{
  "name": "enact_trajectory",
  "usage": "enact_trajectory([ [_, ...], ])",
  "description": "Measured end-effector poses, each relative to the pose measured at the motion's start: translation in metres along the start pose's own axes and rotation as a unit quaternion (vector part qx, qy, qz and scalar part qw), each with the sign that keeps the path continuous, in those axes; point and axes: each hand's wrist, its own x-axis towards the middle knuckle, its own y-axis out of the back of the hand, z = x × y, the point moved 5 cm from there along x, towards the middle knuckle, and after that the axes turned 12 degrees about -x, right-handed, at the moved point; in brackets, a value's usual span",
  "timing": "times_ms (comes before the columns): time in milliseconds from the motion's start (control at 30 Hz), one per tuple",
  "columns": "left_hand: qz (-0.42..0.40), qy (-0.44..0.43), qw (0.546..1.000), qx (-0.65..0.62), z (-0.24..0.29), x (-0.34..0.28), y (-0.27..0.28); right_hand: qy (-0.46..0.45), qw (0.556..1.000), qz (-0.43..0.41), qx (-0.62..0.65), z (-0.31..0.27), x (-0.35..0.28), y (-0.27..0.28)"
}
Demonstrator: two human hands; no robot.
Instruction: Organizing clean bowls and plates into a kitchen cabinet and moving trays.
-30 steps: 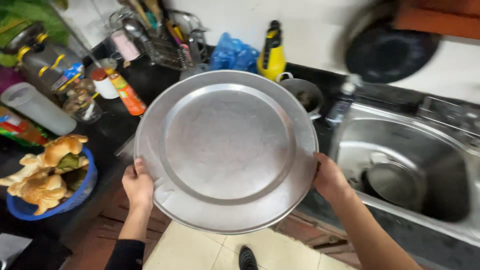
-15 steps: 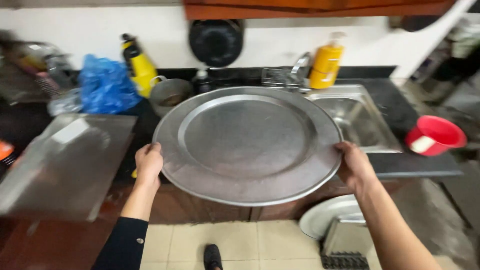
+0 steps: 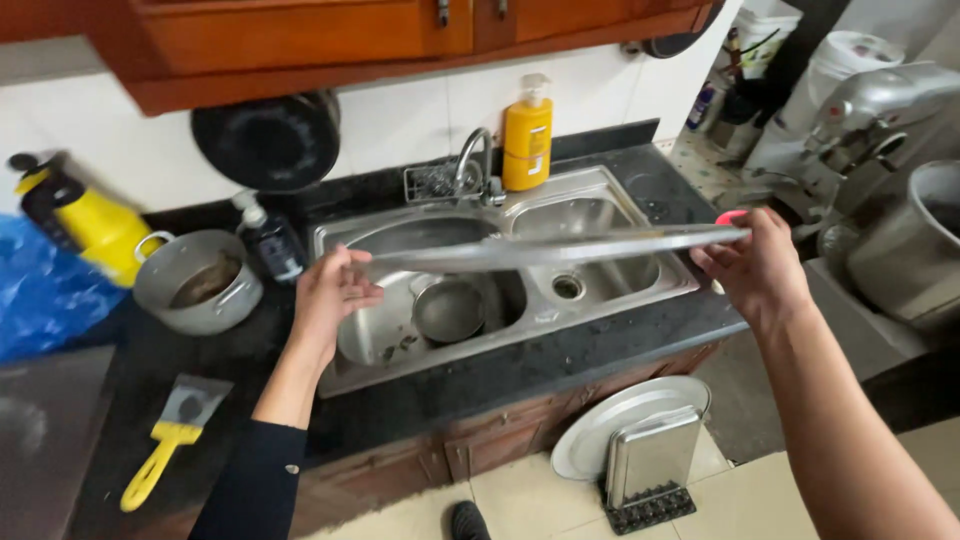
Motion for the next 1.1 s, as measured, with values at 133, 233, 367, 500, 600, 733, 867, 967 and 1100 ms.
enact_trajectory([
  [133,-0.071,-0.052,0.994,0.058,0.008,0.048,-0.018,0.054,0.997,-0.052,-0.028,-0.025,0.049,-0.005],
  [233,-0.082,-0.133,0.967,0.203,0.034,0.061,-0.047,0.105,0.992,-0.014,-0.065,-0.055,0.070,-0.013],
  [367,-0.001,-0.190,0.906,0.377,0.054,0.072,-0.069,0.170,0.974,-0.018,-0.147,-0.093,0.075,-0.033],
  [500,0.030,-0.192,0.886,0.421,0.052,0.086,-0.076,0.189,0.959,0.040,-0.206,-0.117,0.087,-0.049],
  [600,0.041,-0.183,0.881,0.435,0.043,0.087,-0.076,0.187,0.954,0.034,-0.233,-0.118,0.113,-0.051],
  [733,0.065,-0.171,0.880,0.438,0.028,0.090,-0.070,0.191,0.947,0.026,-0.258,-0.111,0.140,-0.062],
  [867,0.089,-0.104,0.881,0.453,0.005,0.094,-0.062,0.169,0.931,0.032,-0.322,-0.106,0.151,-0.070],
  [967,0.103,-0.048,0.882,0.458,-0.010,0.095,-0.058,0.148,0.919,0.028,-0.364,-0.103,0.157,-0.075],
  [1100,0.132,0.000,0.881,0.454,-0.019,0.090,-0.058,0.126,0.893,0.031,-0.430,-0.105,0.163,-0.084],
])
